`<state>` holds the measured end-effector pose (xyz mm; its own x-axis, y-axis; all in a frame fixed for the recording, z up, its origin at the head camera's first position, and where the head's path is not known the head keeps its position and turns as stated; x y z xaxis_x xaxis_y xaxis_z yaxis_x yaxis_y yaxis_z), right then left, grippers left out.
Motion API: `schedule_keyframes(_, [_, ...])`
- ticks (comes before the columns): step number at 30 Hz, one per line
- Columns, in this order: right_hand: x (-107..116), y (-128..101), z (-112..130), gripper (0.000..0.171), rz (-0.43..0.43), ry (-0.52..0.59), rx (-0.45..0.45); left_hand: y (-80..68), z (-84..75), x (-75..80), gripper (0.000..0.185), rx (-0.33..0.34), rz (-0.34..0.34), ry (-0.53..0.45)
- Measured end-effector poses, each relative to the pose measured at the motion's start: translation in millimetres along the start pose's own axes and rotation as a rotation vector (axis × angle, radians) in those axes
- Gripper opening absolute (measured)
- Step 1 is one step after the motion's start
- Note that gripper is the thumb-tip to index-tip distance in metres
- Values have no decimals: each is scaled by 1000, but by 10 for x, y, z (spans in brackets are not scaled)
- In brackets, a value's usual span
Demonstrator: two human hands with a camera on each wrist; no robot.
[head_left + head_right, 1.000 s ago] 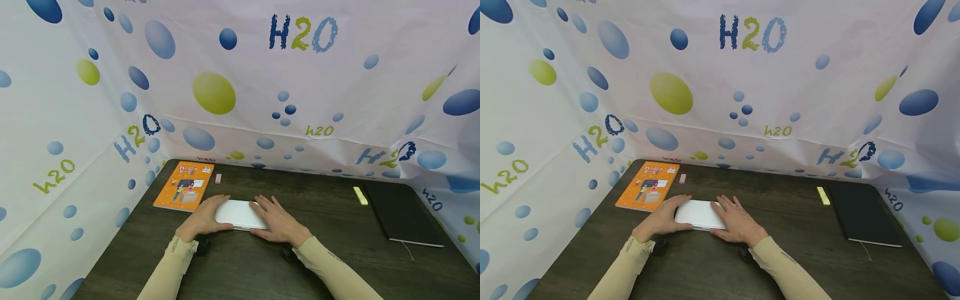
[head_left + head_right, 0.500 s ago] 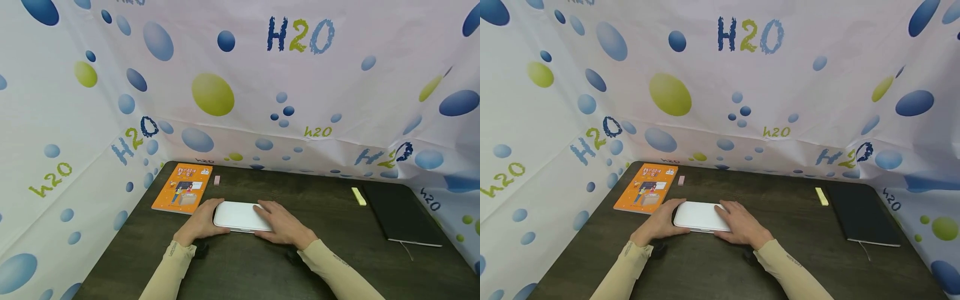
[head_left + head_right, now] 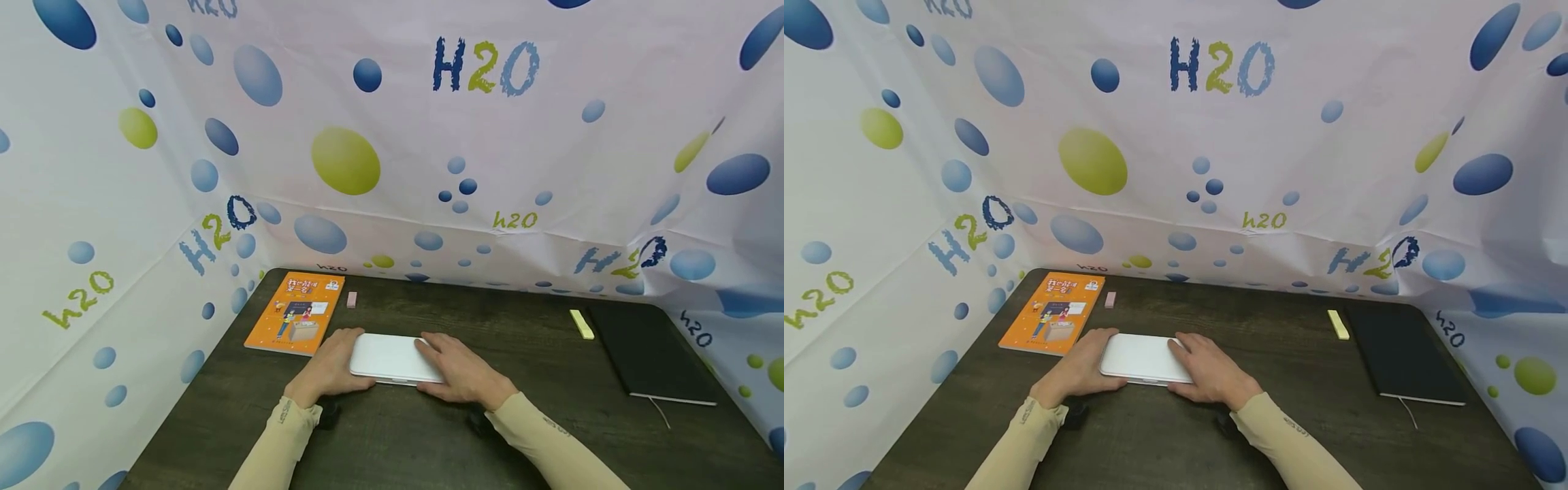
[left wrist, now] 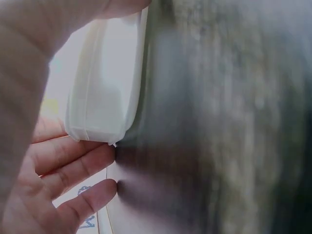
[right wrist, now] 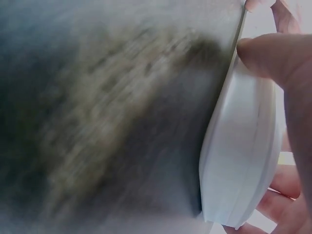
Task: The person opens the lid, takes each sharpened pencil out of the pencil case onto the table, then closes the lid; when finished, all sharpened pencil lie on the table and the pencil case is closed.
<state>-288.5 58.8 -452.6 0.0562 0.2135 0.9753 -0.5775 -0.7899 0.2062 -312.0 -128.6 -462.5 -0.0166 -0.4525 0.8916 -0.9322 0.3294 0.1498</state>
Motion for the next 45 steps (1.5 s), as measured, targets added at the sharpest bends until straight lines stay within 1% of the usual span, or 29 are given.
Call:
schedule_keyframes(5, [-4, 19, -12, 78, 0, 8, -15, -4, -23, 3, 94, -17, -23, 13])
schedule_keyframes(8, [-17, 32, -21, 79, 9, -1, -22, 3, -32, -3, 95, -30, -29, 37])
schedule_keyframes(13, [-3, 41, 10, 77, 19, -48, 27, 41, -40, 5, 96, -49, -35, 95])
schedule_keyframes(15, [6, 40, 23, 76, 23, -60, 47, 48, -36, 10, 97, -56, -36, 103])
schedule_keyframes(20, [-5, 27, 43, 74, 35, -69, 78, 17, -19, 5, 99, -74, -39, 89])
schedule_keyframes(28, [-13, 8, 97, 70, 30, -153, 140, 2, -27, 20, 98, -103, -49, 61])
schedule_keyframes(32, [-16, 8, 104, 69, 28, -167, 149, 7, -37, 28, 98, -108, -52, 57])
schedule_keyframes(36, [-36, 5, 82, 70, 68, -126, 135, 15, -30, 25, 99, -104, -45, 54])
schedule_keyframes(42, [37, 0, 1, 64, 75, 41, 89, 41, -17, 40, 101, -106, -23, 20])
schedule_keyframes(45, [43, 7, -39, 66, 83, 110, 77, 44, -14, 53, 102, -109, -21, 15])
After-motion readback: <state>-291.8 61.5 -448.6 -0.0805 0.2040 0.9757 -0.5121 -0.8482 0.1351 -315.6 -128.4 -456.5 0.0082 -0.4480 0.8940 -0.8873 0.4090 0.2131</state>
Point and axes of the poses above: each hand's wrist, its own y-axis towards the middle knuckle, its own x-axis out of the back of the hand, z = x × y, the point moved 10 cm from there along y, towards the middle knuckle, and after that the axes turned 5 degrees about x, right-handed, at the moved point
